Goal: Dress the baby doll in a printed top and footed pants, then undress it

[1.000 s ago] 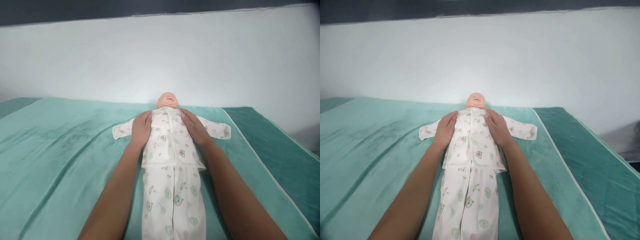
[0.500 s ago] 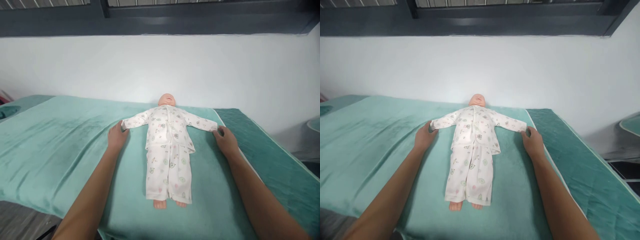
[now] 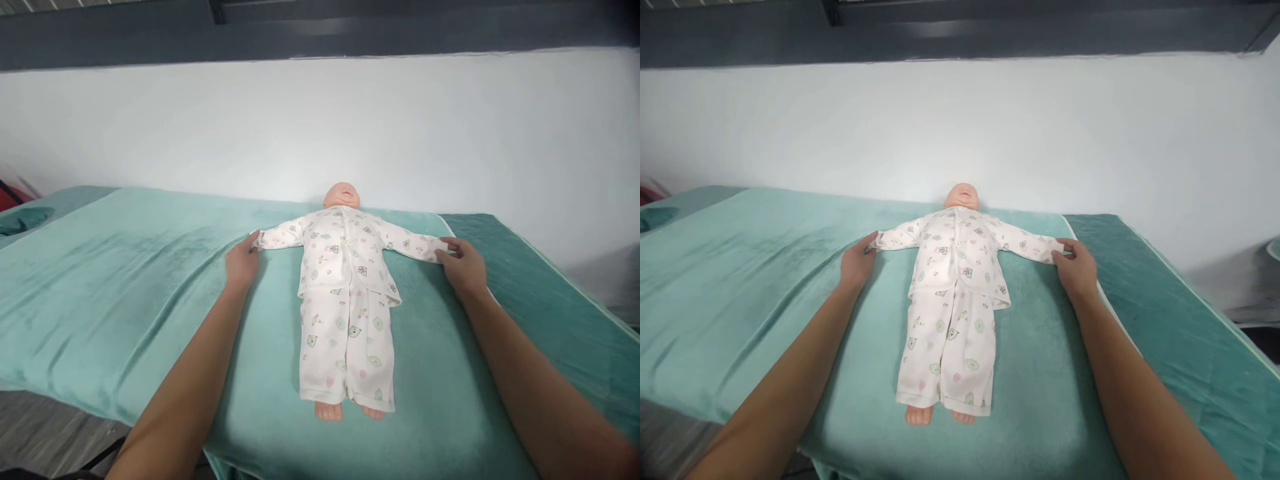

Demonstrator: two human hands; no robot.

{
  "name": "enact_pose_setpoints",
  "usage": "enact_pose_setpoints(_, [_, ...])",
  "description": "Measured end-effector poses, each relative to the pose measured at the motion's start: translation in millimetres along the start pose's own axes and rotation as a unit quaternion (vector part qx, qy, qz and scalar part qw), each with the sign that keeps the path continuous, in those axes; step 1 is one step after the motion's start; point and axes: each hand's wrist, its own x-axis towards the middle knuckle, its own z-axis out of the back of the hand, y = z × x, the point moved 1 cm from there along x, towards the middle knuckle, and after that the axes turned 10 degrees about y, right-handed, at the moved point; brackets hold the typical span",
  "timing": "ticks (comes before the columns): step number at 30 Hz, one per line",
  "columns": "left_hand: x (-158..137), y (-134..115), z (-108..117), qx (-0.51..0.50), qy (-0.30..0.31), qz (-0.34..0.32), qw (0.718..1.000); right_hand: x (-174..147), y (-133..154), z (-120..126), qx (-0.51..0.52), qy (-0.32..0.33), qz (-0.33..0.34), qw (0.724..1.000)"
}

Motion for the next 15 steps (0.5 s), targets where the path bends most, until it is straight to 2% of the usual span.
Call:
enact_pose_setpoints(3, [2, 2, -1, -0.024, -0.002, -0.009, 1.0, 0, -1, 0, 0.0, 0.013, 0.002, 1.0])
enact_pose_setpoints(10, [10, 2, -3, -0.066, 0.004, -0.041, 0.997, -3, 7, 0, -0.089, 0.053, 0.021, 0.994])
enact_pose_setpoints(15, [13, 0, -3, -0.08, -0.009, -0.04, 0.996, -3, 5, -1, -0.096, 0.053, 0.023, 0.994])
